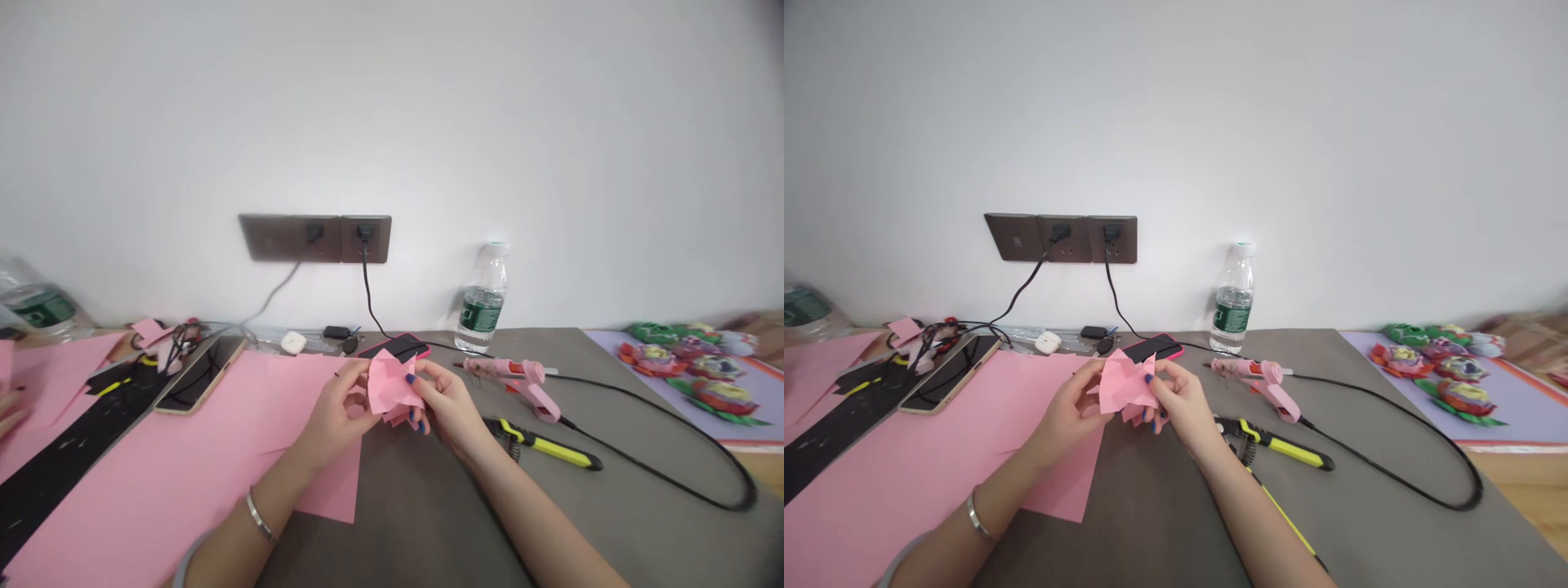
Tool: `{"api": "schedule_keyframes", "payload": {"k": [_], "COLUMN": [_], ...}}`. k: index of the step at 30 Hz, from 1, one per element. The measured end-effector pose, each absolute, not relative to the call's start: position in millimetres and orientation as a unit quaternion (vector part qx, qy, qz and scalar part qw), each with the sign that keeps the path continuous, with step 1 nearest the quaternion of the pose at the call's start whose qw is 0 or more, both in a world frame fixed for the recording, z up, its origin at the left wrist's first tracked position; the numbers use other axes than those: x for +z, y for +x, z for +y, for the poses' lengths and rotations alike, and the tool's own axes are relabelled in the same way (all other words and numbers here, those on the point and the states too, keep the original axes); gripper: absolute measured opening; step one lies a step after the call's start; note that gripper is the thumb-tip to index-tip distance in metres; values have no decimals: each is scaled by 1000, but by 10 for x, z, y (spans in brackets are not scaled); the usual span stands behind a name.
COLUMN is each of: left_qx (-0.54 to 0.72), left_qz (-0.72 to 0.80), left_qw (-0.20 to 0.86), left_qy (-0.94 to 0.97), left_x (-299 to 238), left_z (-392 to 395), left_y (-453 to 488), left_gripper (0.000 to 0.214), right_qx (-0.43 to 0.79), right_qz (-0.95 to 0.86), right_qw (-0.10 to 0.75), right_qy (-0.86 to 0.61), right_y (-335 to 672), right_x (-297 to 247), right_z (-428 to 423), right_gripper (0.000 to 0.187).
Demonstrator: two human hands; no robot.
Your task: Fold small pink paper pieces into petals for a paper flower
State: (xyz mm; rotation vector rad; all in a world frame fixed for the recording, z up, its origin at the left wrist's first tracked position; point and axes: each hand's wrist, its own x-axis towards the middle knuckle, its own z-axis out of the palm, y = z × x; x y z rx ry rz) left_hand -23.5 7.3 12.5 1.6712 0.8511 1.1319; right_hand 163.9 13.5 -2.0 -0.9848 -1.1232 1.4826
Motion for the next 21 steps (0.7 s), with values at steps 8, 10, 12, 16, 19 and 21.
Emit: {"api": "schedule_keyframes", "payload": {"k": [8,10,12,16,19,21], "left_qx": [458,468,491,537,537,530], "left_qz": [342,367,381,373,374,378], "left_qw": [305,306,340,443,468,464], "left_qy": [762,743,705,614,594,601], "left_x": [90,100,105,105,104,102], "left_z": [109,110,112,131,145,145], "left_y": [-296,-292,-281,-264,-260,-257], "left_gripper": [37,29,21,11,7,7], "right_qx": [608,592,555,481,451,432], "right_qz": [-471,-469,-488,-566,-596,-602], "right_qw": [488,525,568,580,563,568], "right_qy": [-413,-392,-362,-334,-353,-360], "right_y": [1638,1633,1632,1631,1624,1620], "right_x": [25,42,52,53,57,61], "right_z": [106,99,92,83,88,102], "right_gripper": [39,41,43,40,29,22]}}
